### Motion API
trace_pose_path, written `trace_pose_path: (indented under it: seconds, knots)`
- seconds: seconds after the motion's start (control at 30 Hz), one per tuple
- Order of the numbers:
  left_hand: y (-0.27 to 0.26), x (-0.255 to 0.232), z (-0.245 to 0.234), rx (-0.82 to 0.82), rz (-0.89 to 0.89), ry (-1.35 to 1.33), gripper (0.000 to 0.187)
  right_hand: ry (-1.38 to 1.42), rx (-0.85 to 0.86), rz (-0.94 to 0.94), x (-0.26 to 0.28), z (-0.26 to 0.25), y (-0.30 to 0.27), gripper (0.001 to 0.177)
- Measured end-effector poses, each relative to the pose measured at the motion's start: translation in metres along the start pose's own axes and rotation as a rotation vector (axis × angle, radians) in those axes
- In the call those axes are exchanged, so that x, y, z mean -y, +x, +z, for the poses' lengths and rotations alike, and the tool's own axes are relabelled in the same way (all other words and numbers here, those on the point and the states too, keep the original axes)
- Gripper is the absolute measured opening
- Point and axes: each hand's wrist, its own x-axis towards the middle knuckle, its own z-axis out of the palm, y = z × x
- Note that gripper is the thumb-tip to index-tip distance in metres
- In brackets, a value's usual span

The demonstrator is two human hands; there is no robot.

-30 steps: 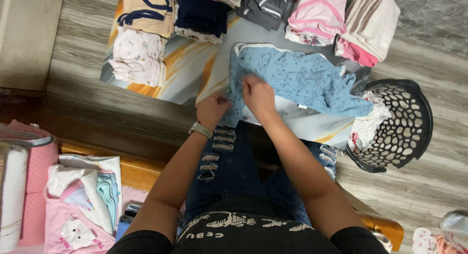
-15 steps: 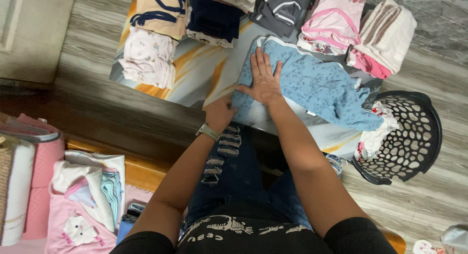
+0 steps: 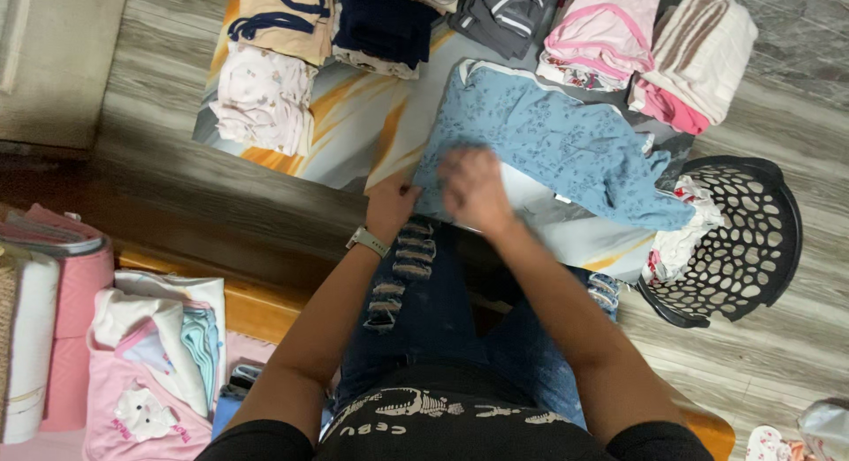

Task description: The person folds baby clothes, including shirts and onesies, by hand on a bed and stacks them. They also reach into a laundry basket to retrieve more items.

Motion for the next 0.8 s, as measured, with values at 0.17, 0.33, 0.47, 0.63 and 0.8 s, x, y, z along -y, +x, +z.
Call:
trace_pose_path:
  seconds: [0.17,0.33,0.47,0.63,0.8]
  knots:
    - [0.001,0.003,-0.001,-0.039,0.106,0.022,0.030,-0.009,0.045,-0.084,0.036,-0.003,-0.021,0.023]
    - [-0.008,-0.044,-0.024,-0.042,0.027,0.230,0.030,0.034,-0.043,0.015,0.044,0.001,-0.022,0.019]
    - [-0.001,-0.081,-0.020,-0.225,0.298,0.319,0.034,0.056,0.012,0.023,0.045,0.009,-0.026,0.012]
    - [0.040,-0.104,0.024,-0.123,0.777,0.011,0.033,0.231,-0.053,0.233,0.026,0.010,-0.046,0.010]
    - [0.057,-0.109,0.047,-0.104,0.918,0.172,0.030,-0.093,-0.367,0.432,-0.024,-0.029,-0.076,0.008]
